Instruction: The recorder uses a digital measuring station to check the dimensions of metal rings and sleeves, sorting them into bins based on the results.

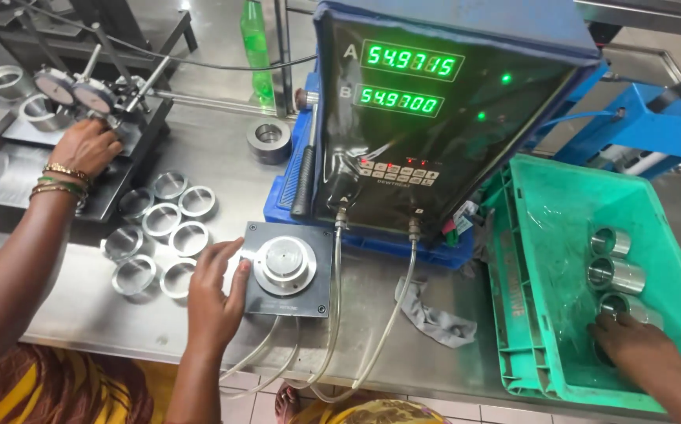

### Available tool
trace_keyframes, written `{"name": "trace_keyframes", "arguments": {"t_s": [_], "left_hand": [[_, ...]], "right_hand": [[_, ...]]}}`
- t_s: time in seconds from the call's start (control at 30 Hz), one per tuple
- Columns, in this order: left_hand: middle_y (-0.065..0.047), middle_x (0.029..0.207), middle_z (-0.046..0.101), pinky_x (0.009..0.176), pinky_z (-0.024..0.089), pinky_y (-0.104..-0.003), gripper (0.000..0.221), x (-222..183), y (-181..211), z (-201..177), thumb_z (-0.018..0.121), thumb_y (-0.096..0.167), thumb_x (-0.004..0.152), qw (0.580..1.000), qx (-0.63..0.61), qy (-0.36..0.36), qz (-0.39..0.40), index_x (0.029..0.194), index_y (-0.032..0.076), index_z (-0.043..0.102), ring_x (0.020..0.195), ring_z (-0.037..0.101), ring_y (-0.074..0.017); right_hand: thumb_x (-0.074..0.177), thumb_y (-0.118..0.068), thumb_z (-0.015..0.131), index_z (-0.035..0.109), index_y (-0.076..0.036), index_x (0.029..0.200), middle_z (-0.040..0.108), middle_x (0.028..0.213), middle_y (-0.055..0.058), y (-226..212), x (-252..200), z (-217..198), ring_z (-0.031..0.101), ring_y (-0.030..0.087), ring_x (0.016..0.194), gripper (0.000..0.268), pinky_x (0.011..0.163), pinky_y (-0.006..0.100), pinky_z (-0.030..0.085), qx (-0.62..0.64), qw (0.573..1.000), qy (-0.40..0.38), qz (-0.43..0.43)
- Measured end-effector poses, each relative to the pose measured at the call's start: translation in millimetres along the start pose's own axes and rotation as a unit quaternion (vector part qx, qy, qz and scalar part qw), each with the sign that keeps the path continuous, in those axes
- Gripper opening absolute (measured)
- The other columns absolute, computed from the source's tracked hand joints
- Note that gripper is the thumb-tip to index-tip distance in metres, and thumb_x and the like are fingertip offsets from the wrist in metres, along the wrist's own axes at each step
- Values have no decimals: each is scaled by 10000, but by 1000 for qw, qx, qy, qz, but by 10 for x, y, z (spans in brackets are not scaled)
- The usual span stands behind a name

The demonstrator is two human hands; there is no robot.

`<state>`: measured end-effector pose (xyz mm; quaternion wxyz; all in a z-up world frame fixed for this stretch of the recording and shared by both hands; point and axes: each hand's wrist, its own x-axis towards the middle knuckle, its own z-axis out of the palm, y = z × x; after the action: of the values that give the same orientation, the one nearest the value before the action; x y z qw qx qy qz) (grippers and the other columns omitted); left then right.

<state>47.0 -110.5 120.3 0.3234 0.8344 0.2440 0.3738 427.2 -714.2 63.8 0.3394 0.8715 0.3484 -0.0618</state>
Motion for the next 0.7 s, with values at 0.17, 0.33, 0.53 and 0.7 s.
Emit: {"name": "trace_keyframes", "arguments": {"t_s": [0.17,0.33,0.53,0.7], "left_hand": [[-162,1226,664,890,522,-391,345,-43,168,118,633,224,982,999,-39,-4,-26,1265,35,686,1101,666,-327],[-175,1274,660,969,518,-402,487,-71,192,211,739,280,893,999,-52,-2,-9,1290,7,665,1176,662,-337],[-247,1315,601,974,480,-463,1012,-18,306,306,943,418,575,999,-9,-37,37,1372,-52,531,1198,598,-413],[-225,1362,617,1131,390,-490,952,-20,56,480,934,315,640,999,-2,-29,35,1428,-7,508,1257,594,-406]], "right_hand": [[791,-278,796,558,-328,1324,559,1361,-59,-28,129,-279,503,260,1406,585,942,339,590,-46,996,-51,-48],[602,-432,971,411,-180,1488,661,1356,89,80,408,-236,665,268,1266,1078,1045,369,577,188,969,-161,10],[629,-431,908,627,-225,1346,770,1287,101,-8,673,-447,730,277,1189,798,1021,377,546,364,916,-167,13],[716,-274,882,555,-52,1459,665,1341,237,99,626,-1185,714,340,1165,842,972,454,558,616,786,-12,41]]}}
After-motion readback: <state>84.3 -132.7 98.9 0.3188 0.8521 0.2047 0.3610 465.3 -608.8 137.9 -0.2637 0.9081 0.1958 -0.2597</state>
